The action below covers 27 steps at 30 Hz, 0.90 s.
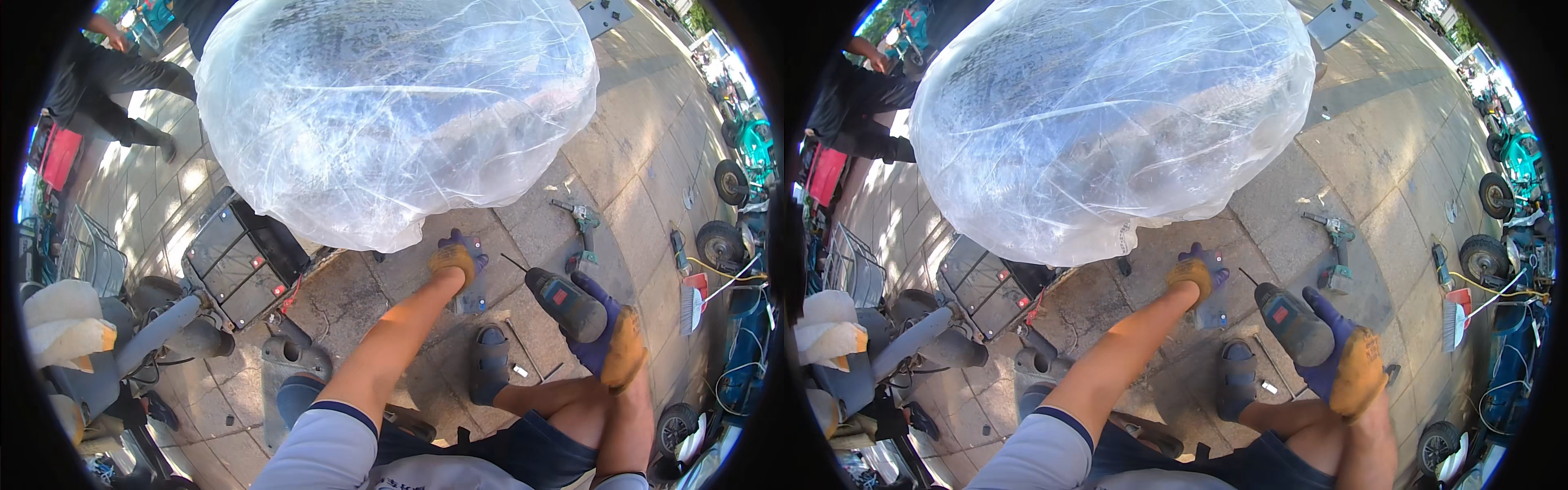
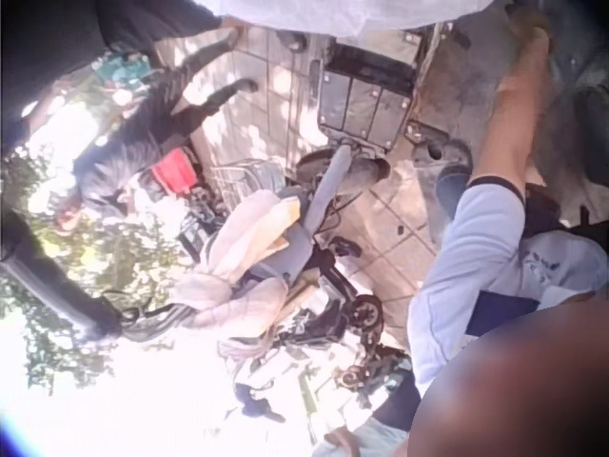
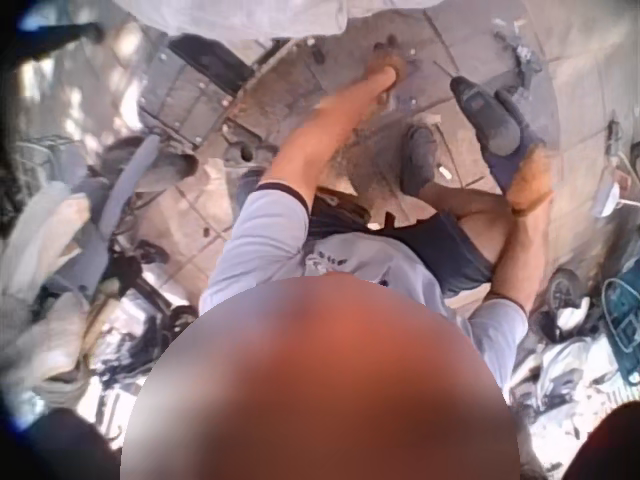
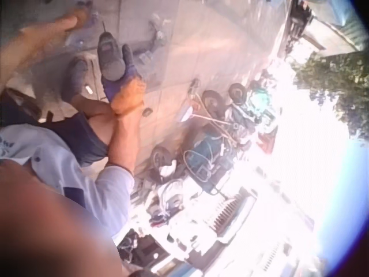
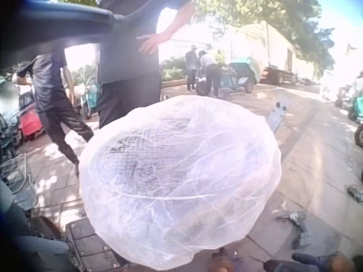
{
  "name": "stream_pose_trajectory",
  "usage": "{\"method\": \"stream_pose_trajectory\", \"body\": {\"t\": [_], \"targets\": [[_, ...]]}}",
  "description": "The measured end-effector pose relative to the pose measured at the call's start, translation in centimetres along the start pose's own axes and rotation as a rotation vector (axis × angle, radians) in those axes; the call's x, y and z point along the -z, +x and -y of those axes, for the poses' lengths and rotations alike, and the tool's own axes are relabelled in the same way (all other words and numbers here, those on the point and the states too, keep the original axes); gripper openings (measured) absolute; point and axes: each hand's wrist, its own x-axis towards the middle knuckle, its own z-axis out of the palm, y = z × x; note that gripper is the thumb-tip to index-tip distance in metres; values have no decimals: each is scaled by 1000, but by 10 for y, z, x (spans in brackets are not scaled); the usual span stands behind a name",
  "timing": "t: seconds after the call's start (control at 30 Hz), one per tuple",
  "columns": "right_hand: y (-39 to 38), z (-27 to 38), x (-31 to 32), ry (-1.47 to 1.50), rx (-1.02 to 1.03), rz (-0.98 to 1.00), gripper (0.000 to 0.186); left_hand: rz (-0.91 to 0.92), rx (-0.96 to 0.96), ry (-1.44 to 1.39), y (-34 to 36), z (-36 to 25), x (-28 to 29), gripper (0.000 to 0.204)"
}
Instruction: The person uses a power drill to remove screws from the floorboard of an electric scooter. They lift the floorboard to expose the battery pack and proceed to unscrew the battery terminals and mounting brackets. The person manipulates the battery pack and its connections while working on the ground.
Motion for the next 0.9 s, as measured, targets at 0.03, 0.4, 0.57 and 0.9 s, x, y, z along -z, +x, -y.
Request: {"method": "stream_pose_trajectory", "body": {"t": [0.03, 0.4, 0.57, 0.9], "targets": [[-4, 11, 2, -86, -11, 2, 75, -21, -42, -29, -7, 17, 7, 91], [-76, 57, 3, 72, 65, -122, 83, -831, 365, 118, 8, 257, 219, 79], [-99, 55, 5, -17, -174, -103, 83, -693, 446, -250, 28, 191, 210, 102], [-112, 43, -10, 131, -205, -143, 78, -693, 422, -591, 1, 226, 222, 114]]}}
